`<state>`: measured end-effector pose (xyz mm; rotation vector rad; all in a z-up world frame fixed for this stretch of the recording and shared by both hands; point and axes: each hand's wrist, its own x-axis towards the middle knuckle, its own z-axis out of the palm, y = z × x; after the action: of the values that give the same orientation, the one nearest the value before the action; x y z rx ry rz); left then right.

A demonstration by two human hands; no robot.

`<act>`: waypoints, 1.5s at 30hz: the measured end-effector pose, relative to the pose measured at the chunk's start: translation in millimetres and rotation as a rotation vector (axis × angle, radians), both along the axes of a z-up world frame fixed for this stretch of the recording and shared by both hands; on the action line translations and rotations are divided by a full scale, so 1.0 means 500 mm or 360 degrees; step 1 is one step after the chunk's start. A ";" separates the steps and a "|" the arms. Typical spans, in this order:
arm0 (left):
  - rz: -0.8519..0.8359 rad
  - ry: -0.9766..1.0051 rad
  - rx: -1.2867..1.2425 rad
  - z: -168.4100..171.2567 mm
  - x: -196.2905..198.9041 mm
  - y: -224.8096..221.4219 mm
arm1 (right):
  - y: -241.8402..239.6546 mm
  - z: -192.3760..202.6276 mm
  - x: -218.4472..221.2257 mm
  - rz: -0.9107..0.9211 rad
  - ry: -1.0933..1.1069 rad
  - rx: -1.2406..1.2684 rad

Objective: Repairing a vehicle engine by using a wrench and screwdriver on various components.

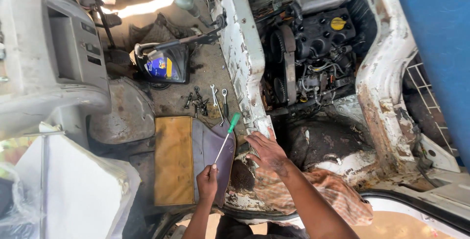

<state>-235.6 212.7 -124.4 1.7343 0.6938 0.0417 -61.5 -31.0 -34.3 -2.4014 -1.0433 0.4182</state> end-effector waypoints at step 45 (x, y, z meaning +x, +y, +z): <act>-0.1220 -0.0137 0.1996 0.461 0.870 -0.229 | -0.356 0.092 0.460 -0.1477 0.0543 0.0482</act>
<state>199.3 98.4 105.9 3.0698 -0.2256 0.0169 168.6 -209.2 11.7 -2.1410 0.1846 0.2782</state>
